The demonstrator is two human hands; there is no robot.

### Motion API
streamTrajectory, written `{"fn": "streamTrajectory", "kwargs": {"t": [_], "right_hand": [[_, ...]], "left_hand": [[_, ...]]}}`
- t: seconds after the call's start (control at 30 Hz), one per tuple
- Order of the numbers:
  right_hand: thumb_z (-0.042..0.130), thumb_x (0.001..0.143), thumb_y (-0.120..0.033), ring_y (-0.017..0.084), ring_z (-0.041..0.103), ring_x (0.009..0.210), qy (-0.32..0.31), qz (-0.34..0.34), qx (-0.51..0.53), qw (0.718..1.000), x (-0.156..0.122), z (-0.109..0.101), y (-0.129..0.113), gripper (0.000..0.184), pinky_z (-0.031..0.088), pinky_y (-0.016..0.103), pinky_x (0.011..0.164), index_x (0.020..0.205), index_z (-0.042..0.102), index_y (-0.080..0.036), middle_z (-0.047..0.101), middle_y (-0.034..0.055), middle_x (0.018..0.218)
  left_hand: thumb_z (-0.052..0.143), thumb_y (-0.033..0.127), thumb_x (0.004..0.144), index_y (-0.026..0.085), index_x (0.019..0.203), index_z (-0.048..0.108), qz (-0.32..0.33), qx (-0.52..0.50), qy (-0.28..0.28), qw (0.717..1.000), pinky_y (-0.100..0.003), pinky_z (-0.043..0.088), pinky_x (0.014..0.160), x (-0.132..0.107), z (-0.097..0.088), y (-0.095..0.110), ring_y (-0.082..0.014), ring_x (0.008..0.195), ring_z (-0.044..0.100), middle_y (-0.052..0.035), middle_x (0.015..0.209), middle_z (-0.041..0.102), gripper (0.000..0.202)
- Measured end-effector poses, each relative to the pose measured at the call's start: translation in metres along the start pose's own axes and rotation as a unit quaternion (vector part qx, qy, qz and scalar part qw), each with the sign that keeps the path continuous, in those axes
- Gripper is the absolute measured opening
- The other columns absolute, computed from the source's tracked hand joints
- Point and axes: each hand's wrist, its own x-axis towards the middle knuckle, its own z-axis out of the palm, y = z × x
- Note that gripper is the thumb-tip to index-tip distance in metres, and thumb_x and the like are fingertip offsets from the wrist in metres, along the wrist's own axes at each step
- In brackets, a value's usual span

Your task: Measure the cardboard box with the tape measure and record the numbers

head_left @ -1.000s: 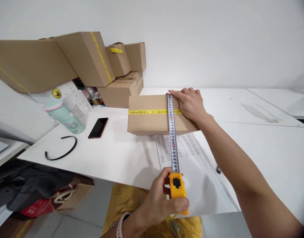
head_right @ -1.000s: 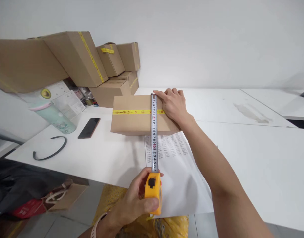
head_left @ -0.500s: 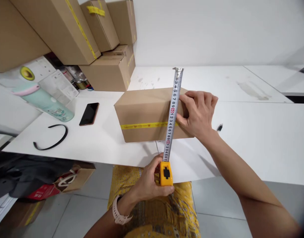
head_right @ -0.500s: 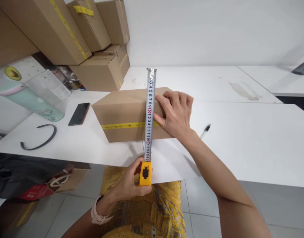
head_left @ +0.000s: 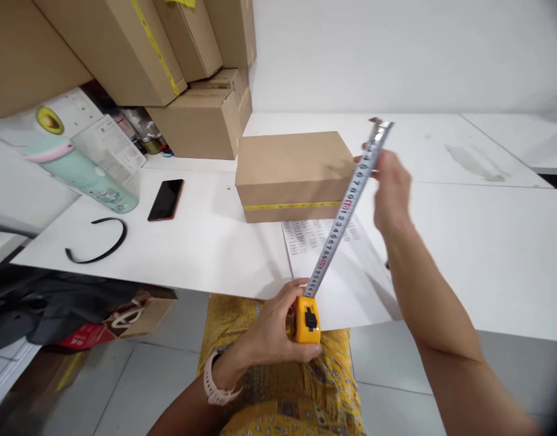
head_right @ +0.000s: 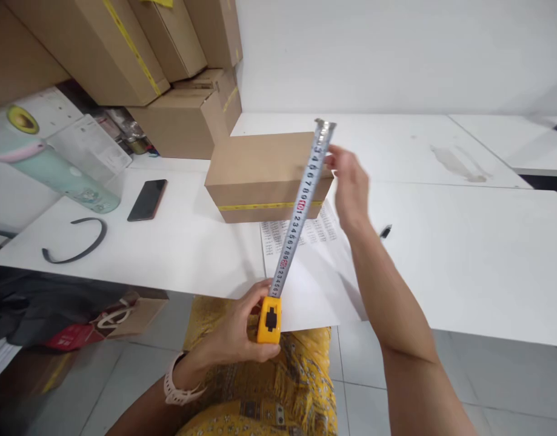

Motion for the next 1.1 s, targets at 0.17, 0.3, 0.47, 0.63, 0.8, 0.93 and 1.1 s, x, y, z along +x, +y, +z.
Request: {"fn": "streamTrajectory", "kwargs": {"t": [0.17,0.3,0.47,0.63,0.8,0.93,1.1], "right_hand": [[0.057,0.095,-0.063,0.016,0.051,0.056,-0.008,0.028,0.18,0.983,-0.017,-0.045,-0.039,0.042,0.045,0.035,0.052,0.085,0.075,-0.027,0.063,0.0041,0.071],[0.079,0.085,-0.045,0.012,0.042,0.042,0.01,0.046,0.198,0.979,-0.047,-0.069,-0.047,0.023,0.031,0.031,0.039,0.073,0.074,-0.026,0.058,-0.0015,0.058],[0.08,0.084,-0.037,0.013,0.05,0.043,0.039,0.088,0.174,0.98,-0.099,-0.072,-0.039,0.019,0.043,0.033,0.042,0.071,0.073,-0.027,0.067,-0.0012,0.063],[0.068,0.094,-0.032,0.017,0.065,0.056,-0.157,0.1,0.146,0.972,-0.162,-0.036,-0.043,0.025,0.053,0.033,0.055,0.07,0.072,-0.025,0.07,0.0016,0.064],[0.065,0.094,-0.044,0.018,0.061,0.057,-0.239,0.08,0.038,0.967,-0.169,-0.031,-0.03,0.031,0.046,0.032,0.052,0.071,0.068,-0.024,0.067,0.0021,0.064],[0.054,0.094,-0.058,0.022,0.057,0.06,-0.042,0.208,-0.312,0.926,-0.128,-0.071,0.022,0.04,0.044,0.039,0.063,0.074,0.057,-0.024,0.063,0.0053,0.065],[0.05,0.09,-0.065,0.036,0.064,0.08,-0.102,0.292,-0.482,0.819,-0.091,-0.099,0.081,0.049,0.046,0.053,0.079,0.107,0.056,-0.019,0.069,0.0165,0.085]], "left_hand": [[0.085,0.03,0.06,0.021,0.127,0.054,-0.027,0.071,-0.056,0.996,-0.043,0.053,0.098,-0.013,-0.004,0.007,-0.0307,0.121,0.057,-0.0121,0.138,0.054,0.074],[0.083,0.03,0.063,0.022,0.128,0.055,-0.053,0.119,-0.078,0.988,-0.045,0.052,0.098,-0.019,-0.007,0.01,-0.0287,0.112,0.06,-0.0086,0.126,0.058,0.071],[0.084,0.028,0.068,0.031,0.157,0.028,-0.107,0.085,0.01,0.991,-0.05,0.047,0.107,-0.026,-0.005,0.005,-0.0313,0.124,0.058,-0.0112,0.139,0.055,0.105],[0.086,0.027,0.07,0.032,0.161,0.015,-0.048,0.04,0.088,0.994,-0.051,0.047,0.109,-0.027,-0.001,-0.003,-0.0317,0.127,0.058,-0.0122,0.138,0.057,0.115],[0.084,0.026,0.072,0.033,0.16,0.017,0.025,0.085,0.124,0.988,-0.05,0.051,0.105,-0.021,-0.012,-0.005,-0.0307,0.123,0.062,-0.0111,0.136,0.06,0.111],[0.081,0.027,0.075,0.031,0.157,0.026,0.041,0.2,0.222,0.953,-0.048,0.054,0.101,-0.011,-0.041,-0.012,-0.0284,0.118,0.064,-0.0101,0.133,0.061,0.098],[0.073,0.018,0.08,0.022,0.143,0.045,0.034,0.416,0.268,0.868,-0.048,0.055,0.096,0.014,-0.078,-0.02,-0.0313,0.115,0.061,-0.012,0.127,0.065,0.069]]}}
